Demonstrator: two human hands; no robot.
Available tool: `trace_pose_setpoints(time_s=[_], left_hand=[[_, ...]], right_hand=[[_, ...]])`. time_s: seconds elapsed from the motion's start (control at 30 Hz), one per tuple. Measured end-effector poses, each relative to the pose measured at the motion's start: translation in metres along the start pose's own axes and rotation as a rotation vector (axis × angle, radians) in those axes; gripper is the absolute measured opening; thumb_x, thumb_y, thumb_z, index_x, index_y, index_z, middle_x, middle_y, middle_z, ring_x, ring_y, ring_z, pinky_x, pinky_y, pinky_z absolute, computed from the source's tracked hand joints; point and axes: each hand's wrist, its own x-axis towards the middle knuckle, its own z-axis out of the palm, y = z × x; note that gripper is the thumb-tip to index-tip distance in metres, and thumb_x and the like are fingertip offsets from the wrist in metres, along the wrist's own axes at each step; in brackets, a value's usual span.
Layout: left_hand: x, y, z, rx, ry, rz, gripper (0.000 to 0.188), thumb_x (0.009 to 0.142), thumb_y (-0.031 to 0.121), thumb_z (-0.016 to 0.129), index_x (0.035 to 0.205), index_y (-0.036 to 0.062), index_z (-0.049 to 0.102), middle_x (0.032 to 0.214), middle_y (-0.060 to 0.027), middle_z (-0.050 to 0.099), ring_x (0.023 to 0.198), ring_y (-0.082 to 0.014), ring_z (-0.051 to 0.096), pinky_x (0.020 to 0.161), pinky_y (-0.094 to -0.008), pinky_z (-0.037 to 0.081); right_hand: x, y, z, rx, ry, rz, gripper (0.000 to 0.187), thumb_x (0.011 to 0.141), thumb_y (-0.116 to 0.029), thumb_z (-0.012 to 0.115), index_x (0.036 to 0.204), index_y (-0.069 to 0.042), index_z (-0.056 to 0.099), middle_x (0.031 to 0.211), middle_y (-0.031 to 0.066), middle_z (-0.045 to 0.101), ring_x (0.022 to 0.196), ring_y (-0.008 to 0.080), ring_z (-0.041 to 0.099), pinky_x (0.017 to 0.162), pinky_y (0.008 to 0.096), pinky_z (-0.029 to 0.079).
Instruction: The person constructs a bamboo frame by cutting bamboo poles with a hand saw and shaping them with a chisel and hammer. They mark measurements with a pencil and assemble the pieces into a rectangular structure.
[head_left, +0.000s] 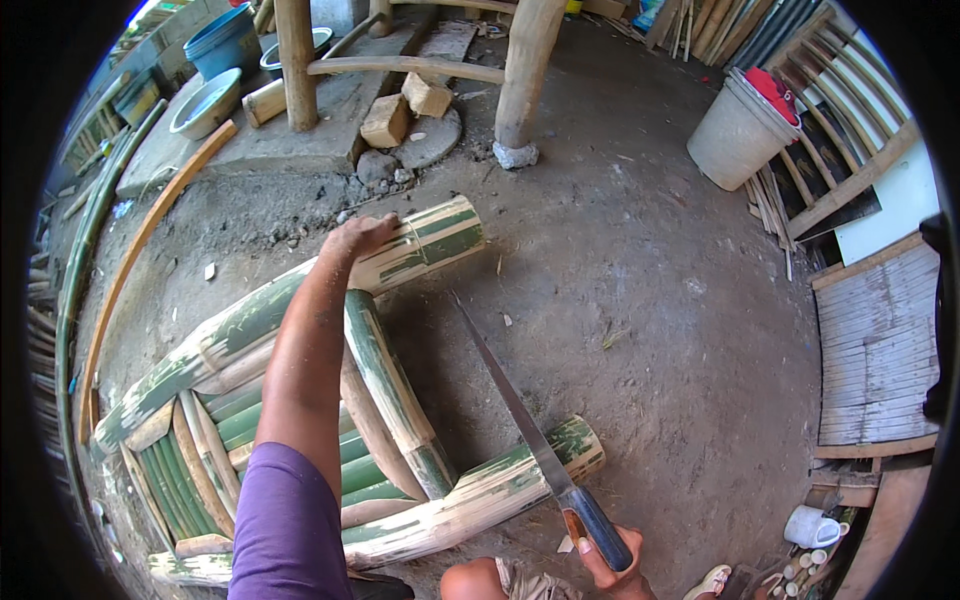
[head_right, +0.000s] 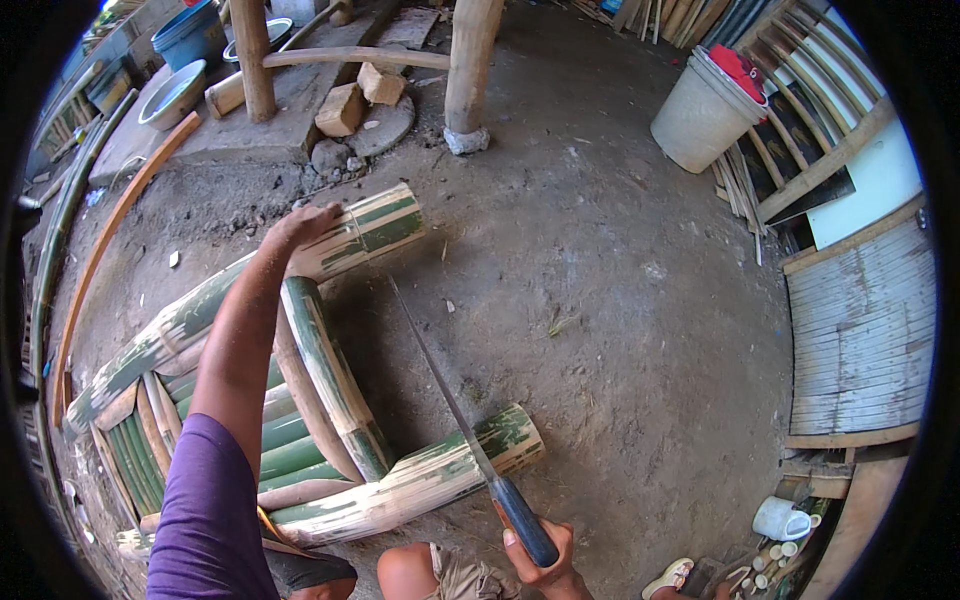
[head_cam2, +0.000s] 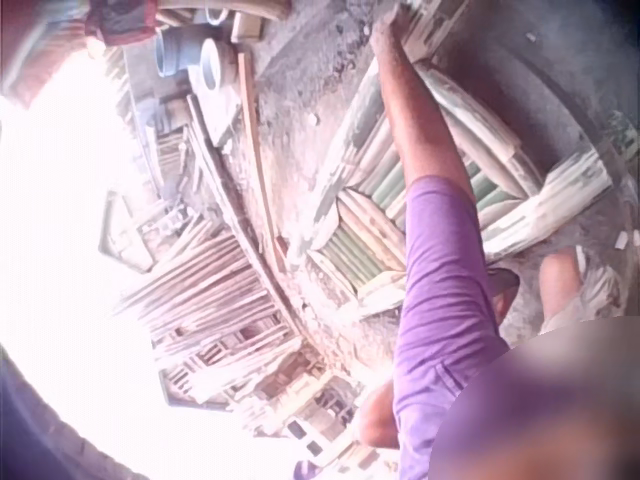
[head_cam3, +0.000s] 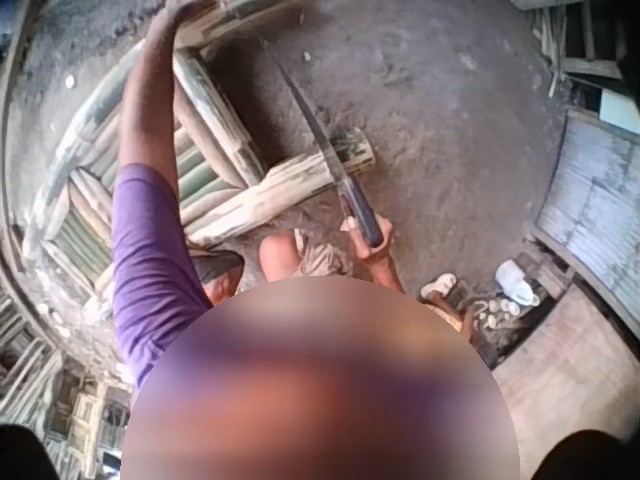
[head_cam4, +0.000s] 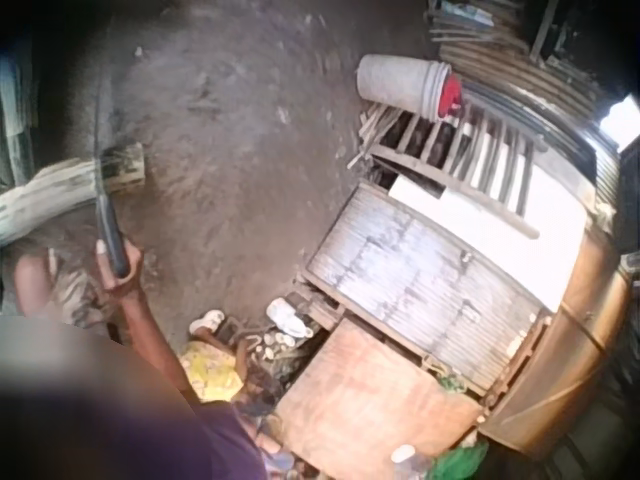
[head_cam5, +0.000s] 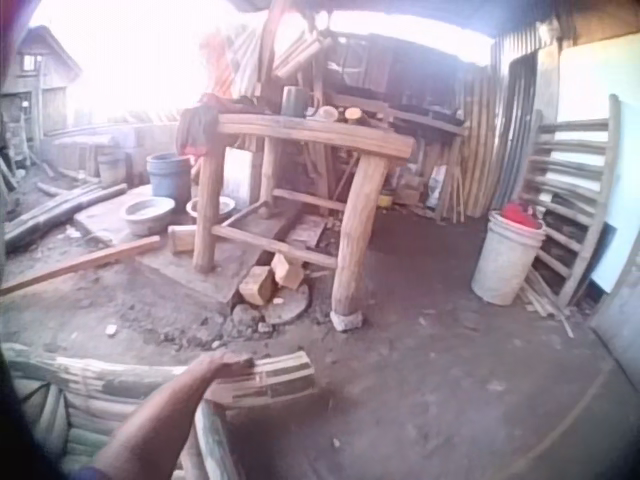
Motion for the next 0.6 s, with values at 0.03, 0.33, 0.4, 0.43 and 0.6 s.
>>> trace_pose_setpoints(time_s=[0.03, 0.33, 0.4, 0.43, 0.6], left_hand=[[0.001, -0.001, 0.002, -0.029, 0.019, -0.033, 0.073, 0.097, 0.061, 0.027, 0.137, 0.0097, 0.058, 0.144, -0.0171, 0.055, 0.135, -0.0366, 0.048, 0.112, -0.0455, 0.037], [-0.042, 0.022, -0.022, 0.039, 0.198, -0.103, 0.075, 0.096, 0.062, 0.026, 0.130, 0.0066, 0.064, 0.136, -0.0199, 0.060, 0.130, -0.0356, 0.054, 0.110, -0.0439, 0.040], [-0.056, 0.029, -0.034, 0.032, 0.265, -0.131, 0.075, 0.096, 0.062, 0.027, 0.129, 0.0066, 0.065, 0.135, -0.0201, 0.060, 0.129, -0.0354, 0.055, 0.109, -0.0440, 0.040], [-0.065, 0.033, -0.039, 0.026, 0.304, -0.148, 0.075, 0.096, 0.063, 0.027, 0.129, 0.0066, 0.065, 0.135, -0.0201, 0.061, 0.129, -0.0353, 0.055, 0.109, -0.0440, 0.041], [-0.123, 0.056, -0.070, 0.132, 0.422, -0.085, 0.076, 0.096, 0.062, 0.028, 0.121, 0.0022, 0.069, 0.123, -0.0229, 0.066, 0.118, -0.0377, 0.062, 0.104, -0.0454, 0.045]], right_hand=[[0.002, -0.002, 0.000, -0.044, 0.022, 0.005, 0.025, 0.080, -0.020, 0.069, 0.068, -0.001, 0.058, 0.054, 0.0070, 0.053, 0.045, 0.0153, 0.055, 0.046, 0.0332, 0.044], [-0.013, 0.031, 0.017, -0.037, 0.058, -0.229, 0.017, 0.080, -0.013, 0.067, 0.069, -0.003, 0.059, 0.056, 0.0093, 0.054, 0.046, 0.0221, 0.059, 0.046, 0.0347, 0.044], [-0.021, 0.049, 0.023, -0.018, 0.075, -0.236, 0.017, 0.081, -0.013, 0.068, 0.070, -0.003, 0.060, 0.057, 0.0097, 0.054, 0.047, 0.0217, 0.060, 0.046, 0.0341, 0.044], [-0.024, 0.055, 0.025, 0.025, 0.090, -0.211, 0.018, 0.081, -0.014, 0.068, 0.070, -0.003, 0.060, 0.057, 0.0099, 0.054, 0.048, 0.0209, 0.060, 0.046, 0.0335, 0.044], [-0.025, 0.059, 0.025, 0.279, 0.099, -0.145, 0.021, 0.082, -0.016, 0.070, 0.070, -0.001, 0.060, 0.056, 0.0081, 0.054, 0.048, 0.0151, 0.054, 0.047, 0.0322, 0.043]])
